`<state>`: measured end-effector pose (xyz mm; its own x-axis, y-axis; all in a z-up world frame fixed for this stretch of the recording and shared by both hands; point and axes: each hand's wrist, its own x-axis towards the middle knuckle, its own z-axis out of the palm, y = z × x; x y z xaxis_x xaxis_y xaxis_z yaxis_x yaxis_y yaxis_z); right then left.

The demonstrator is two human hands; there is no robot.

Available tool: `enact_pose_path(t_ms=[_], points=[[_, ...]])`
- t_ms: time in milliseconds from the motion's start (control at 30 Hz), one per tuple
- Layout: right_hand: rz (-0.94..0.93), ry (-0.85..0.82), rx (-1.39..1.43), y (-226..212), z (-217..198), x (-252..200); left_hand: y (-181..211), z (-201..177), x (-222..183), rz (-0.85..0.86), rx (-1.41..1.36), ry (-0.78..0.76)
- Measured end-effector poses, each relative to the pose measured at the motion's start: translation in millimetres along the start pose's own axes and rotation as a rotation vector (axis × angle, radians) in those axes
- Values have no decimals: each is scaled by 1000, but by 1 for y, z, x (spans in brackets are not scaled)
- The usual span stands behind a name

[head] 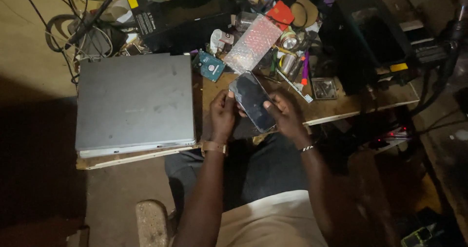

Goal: Disassembling a mobile phone to access internal components using repair tools.

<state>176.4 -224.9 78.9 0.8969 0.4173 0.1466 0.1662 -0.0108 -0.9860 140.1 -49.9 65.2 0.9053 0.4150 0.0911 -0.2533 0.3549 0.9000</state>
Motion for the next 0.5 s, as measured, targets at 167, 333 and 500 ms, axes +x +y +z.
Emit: enact_pose_path(t_ms=[167,333,500], points=[[105,6,190,46,-6,6,5,-1,1,52,146,-64],[32,19,72,24,-8,-4,30,14,-13,68,215,-64],[59,25,138,26,-9,-8,15,6,-11,209,487,37]])
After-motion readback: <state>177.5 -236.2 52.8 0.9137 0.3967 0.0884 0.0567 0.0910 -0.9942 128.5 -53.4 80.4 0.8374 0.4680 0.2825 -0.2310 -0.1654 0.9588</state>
